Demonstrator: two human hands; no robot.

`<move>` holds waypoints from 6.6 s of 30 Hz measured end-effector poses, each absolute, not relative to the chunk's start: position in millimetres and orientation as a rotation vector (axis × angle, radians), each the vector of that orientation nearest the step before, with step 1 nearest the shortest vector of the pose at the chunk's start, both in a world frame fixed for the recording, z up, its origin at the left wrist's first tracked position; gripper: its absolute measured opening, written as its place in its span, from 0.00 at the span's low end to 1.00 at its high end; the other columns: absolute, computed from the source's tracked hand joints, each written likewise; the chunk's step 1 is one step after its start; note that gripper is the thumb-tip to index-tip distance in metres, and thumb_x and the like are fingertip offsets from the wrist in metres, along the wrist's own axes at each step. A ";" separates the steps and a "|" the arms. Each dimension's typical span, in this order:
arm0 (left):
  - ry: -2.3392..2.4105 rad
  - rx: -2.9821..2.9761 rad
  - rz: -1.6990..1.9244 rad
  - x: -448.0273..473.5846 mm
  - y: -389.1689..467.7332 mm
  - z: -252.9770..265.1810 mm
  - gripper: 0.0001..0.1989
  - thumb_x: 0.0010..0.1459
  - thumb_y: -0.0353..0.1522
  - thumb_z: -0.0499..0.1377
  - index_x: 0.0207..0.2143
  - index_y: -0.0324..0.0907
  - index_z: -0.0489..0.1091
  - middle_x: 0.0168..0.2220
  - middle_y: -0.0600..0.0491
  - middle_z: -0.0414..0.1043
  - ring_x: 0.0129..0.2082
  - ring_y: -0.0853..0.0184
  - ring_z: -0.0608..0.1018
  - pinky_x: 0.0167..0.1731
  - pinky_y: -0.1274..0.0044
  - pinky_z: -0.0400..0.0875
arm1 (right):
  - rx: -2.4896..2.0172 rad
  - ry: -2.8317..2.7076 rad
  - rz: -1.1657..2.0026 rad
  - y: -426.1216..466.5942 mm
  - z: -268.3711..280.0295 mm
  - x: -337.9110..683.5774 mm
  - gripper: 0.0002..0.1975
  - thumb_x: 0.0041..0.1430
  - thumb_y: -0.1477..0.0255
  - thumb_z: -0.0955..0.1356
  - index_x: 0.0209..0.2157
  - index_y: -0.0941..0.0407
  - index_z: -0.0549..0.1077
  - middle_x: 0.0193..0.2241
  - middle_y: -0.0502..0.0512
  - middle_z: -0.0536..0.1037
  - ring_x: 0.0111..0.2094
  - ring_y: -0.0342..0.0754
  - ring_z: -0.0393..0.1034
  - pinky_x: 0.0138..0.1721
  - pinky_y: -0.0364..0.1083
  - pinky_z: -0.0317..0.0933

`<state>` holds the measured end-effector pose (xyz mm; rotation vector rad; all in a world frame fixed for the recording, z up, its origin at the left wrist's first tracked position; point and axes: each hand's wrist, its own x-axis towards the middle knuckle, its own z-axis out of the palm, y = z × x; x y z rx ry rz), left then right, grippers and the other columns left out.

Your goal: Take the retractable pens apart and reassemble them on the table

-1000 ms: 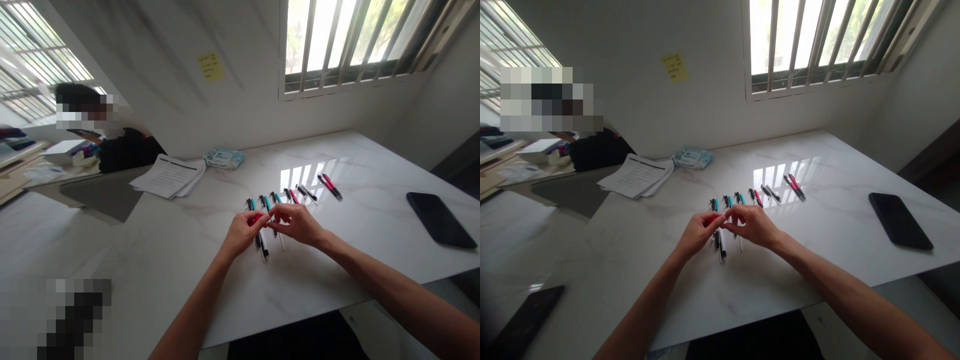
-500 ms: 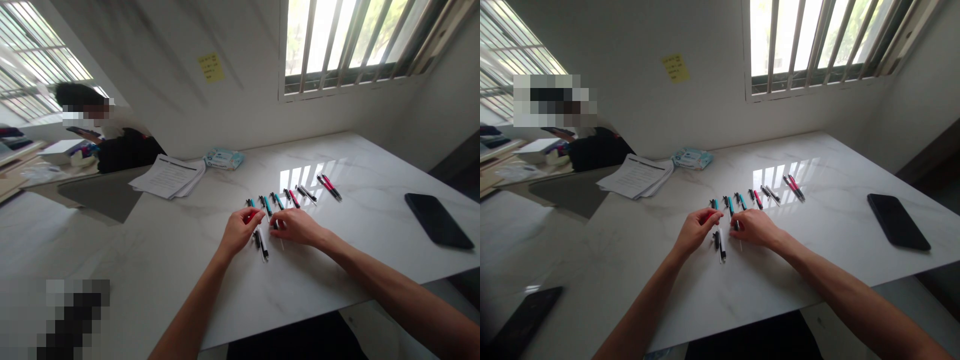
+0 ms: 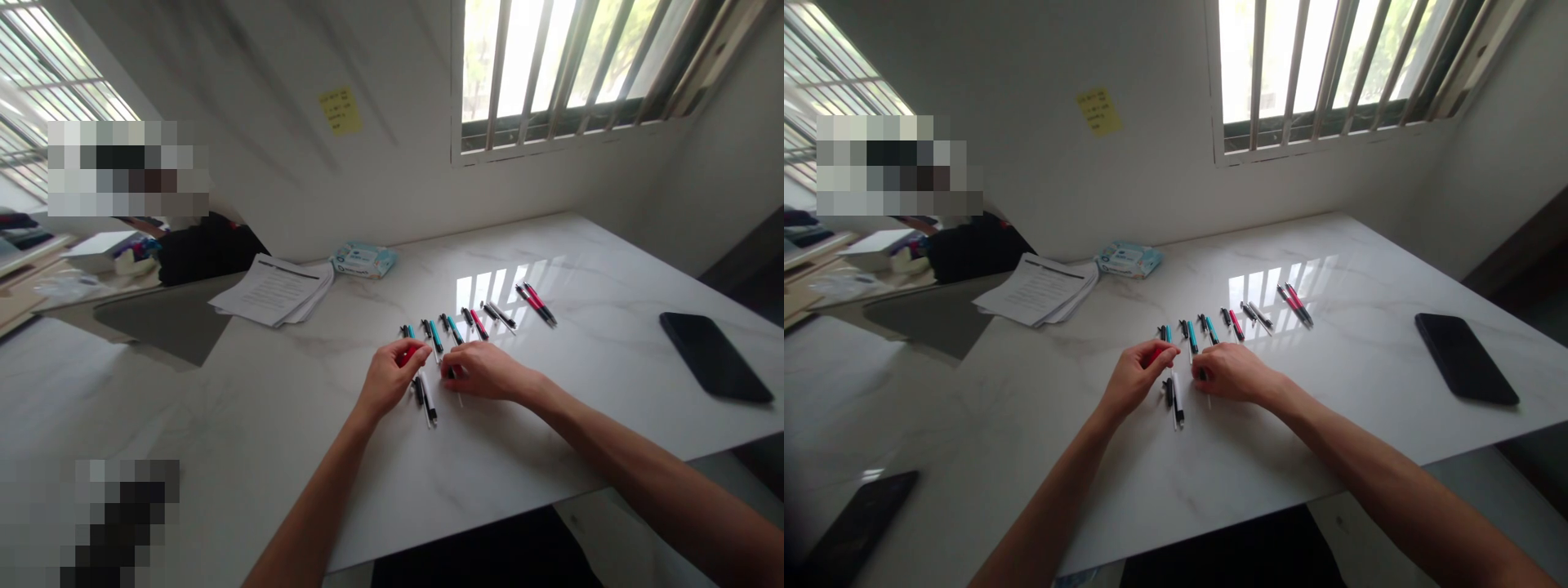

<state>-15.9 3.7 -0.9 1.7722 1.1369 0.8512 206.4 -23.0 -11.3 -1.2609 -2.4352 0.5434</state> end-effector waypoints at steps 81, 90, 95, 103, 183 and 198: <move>1.019 1.613 0.869 -8.4 -1.0 -5.5 0.13 0.55 0.40 0.69 0.34 0.41 0.73 0.31 0.54 0.75 0.27 0.71 0.73 0.28 0.79 0.66 | -1.392 -2.400 0.111 -83.4 -30.5 227.3 0.07 0.58 0.81 0.64 0.35 0.54 0.67 0.31 0.54 0.75 0.30 0.47 0.65 0.31 0.46 0.53; 1.096 2.371 0.756 -7.1 9.4 6.3 0.04 0.61 0.33 0.62 0.37 0.47 0.78 0.36 0.53 0.81 0.34 0.63 0.77 0.37 0.73 0.68 | -1.510 -2.271 0.197 -81.7 -32.5 205.3 0.14 0.56 0.83 0.65 0.43 0.54 0.70 0.36 0.57 0.77 0.37 0.53 0.70 0.40 0.49 0.63; 1.015 2.407 0.733 -4.7 17.2 -0.1 0.06 0.62 0.32 0.62 0.38 0.48 0.79 0.39 0.53 0.81 0.34 0.63 0.77 0.39 0.73 0.69 | -1.529 -2.197 0.342 -86.1 -29.2 203.2 0.20 0.56 0.84 0.66 0.50 0.54 0.71 0.41 0.58 0.77 0.43 0.54 0.72 0.46 0.51 0.67; 1.021 2.436 0.705 -17.7 12.7 -1.2 0.08 0.65 0.37 0.60 0.41 0.48 0.80 0.39 0.51 0.81 0.37 0.61 0.78 0.39 0.72 0.69 | -1.495 -2.081 0.448 -97.1 -29.2 205.5 0.21 0.58 0.81 0.68 0.52 0.53 0.73 0.47 0.59 0.77 0.49 0.55 0.71 0.53 0.54 0.67; 1.148 2.014 1.061 -27.0 22.3 3.4 0.08 0.61 0.32 0.59 0.41 0.46 0.78 0.49 0.51 0.74 0.39 0.68 0.77 0.34 0.77 0.73 | -2.106 -1.486 -0.031 20.4 -38.5 375.0 0.14 0.63 0.66 0.69 0.47 0.55 0.81 0.37 0.57 0.84 0.36 0.52 0.78 0.43 0.48 0.67; 1.122 1.965 0.992 -28.5 28.5 -4.9 0.08 0.60 0.34 0.59 0.40 0.46 0.78 0.49 0.50 0.76 0.38 0.67 0.78 0.35 0.76 0.73 | -2.236 -1.377 0.349 30.5 -40.2 397.3 0.17 0.53 0.65 0.75 0.45 0.54 0.84 0.35 0.58 0.85 0.34 0.52 0.80 0.34 0.43 0.67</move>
